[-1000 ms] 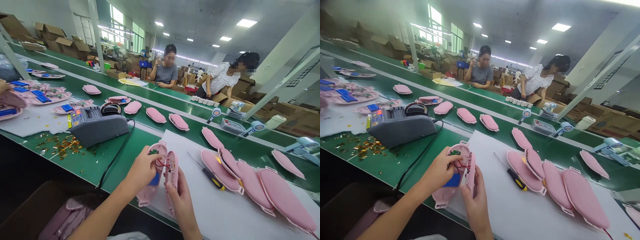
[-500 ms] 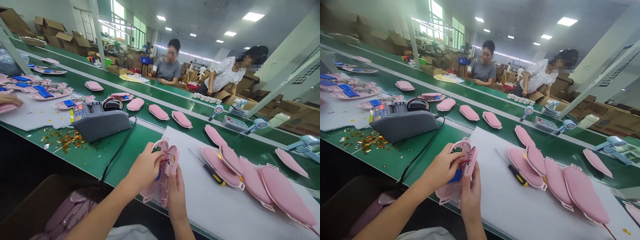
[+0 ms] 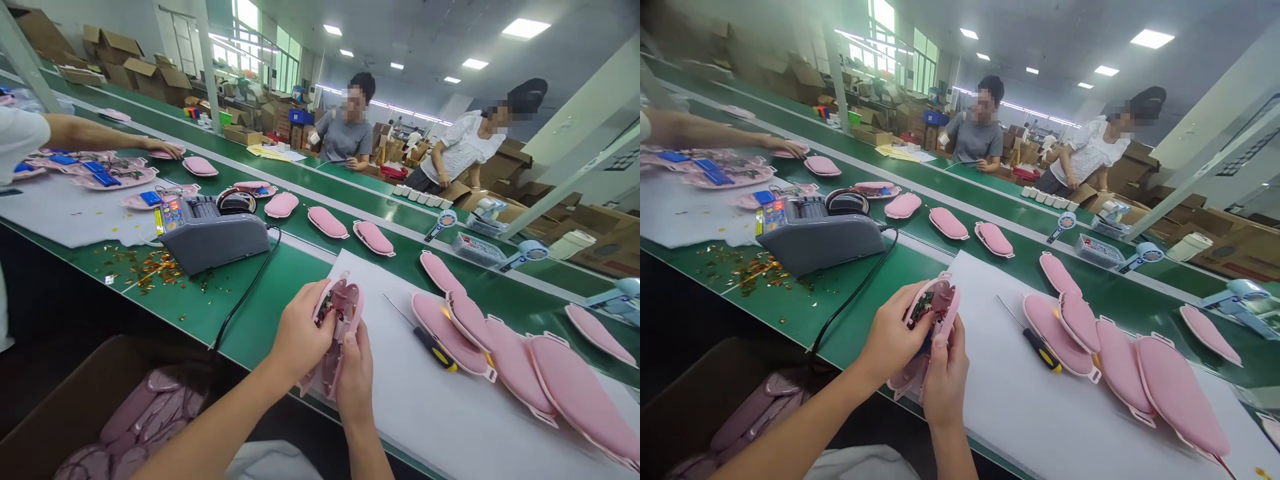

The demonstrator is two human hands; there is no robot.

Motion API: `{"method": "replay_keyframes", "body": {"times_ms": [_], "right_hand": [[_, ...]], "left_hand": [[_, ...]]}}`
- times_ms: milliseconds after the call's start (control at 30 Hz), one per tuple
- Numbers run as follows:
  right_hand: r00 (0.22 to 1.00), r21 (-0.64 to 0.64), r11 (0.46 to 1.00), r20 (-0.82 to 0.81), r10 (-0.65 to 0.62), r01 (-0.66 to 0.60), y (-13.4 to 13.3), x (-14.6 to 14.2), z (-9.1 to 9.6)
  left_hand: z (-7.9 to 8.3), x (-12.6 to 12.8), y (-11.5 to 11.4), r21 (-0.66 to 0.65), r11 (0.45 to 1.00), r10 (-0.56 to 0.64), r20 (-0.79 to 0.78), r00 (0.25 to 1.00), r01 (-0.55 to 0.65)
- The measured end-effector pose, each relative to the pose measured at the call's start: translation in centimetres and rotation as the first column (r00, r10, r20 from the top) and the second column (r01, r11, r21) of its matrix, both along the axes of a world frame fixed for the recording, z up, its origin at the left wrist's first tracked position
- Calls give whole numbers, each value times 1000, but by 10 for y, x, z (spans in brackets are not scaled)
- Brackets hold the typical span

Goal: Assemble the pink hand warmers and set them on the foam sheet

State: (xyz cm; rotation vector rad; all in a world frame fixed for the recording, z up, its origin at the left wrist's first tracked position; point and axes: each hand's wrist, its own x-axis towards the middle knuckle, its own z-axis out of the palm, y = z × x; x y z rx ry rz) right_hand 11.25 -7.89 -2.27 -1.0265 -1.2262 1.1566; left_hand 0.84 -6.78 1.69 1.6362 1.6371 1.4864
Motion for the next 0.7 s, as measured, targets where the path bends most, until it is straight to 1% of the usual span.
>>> {"method": "replay_keyframes", "body": {"times_ms": [67, 133, 167, 200, 267, 300, 333, 467, 533, 600, 667, 700], "right_hand": [[999, 8, 1000, 38, 15, -16, 1, 4, -1], [997, 36, 998, 59, 50, -52, 1, 8, -1], [996, 59, 996, 63, 70, -74, 1, 10, 0], [994, 82, 992, 68, 88, -93, 1, 12, 0], [990, 115, 986, 81, 113, -122, 1, 14, 2], [988, 118, 984, 90, 124, -134, 1, 14, 3], [986, 108, 984, 102, 130, -140, 1, 14, 4], [982, 54, 991, 151, 117, -126, -4, 3, 7], [981, 35, 997, 187, 55, -63, -6, -6, 5], [972, 54, 996, 220, -80, 69, -7, -15, 0], [945, 104, 970, 221, -240, 221, -5, -21, -5], [933, 123, 953, 206, -296, 276, -2, -22, -7]], "left_hand": [[0, 1, -1, 19, 999, -47, 102, 994, 46], [1, 1, -3, 3, 993, -111, 247, 962, 114], [1, 0, -3, -17, 982, -170, 333, 927, 186], [1, -1, -4, -29, 960, -242, 416, 877, 279], [-2, -3, -5, -27, 889, -374, 534, 758, 458], [-4, -5, -5, -25, 862, -407, 562, 720, 507], [-7, -6, -5, -26, 854, -411, 579, 704, 520], [-20, -6, -1, -38, 879, -349, 627, 696, 475], [-23, -5, 0, -46, 874, -341, 653, 676, 484], [-19, -5, 0, -62, 859, -320, 709, 628, 508], [-14, -7, -4, -76, 846, -286, 772, 568, 529], [-11, -7, -8, -76, 846, -276, 786, 553, 528]]}}
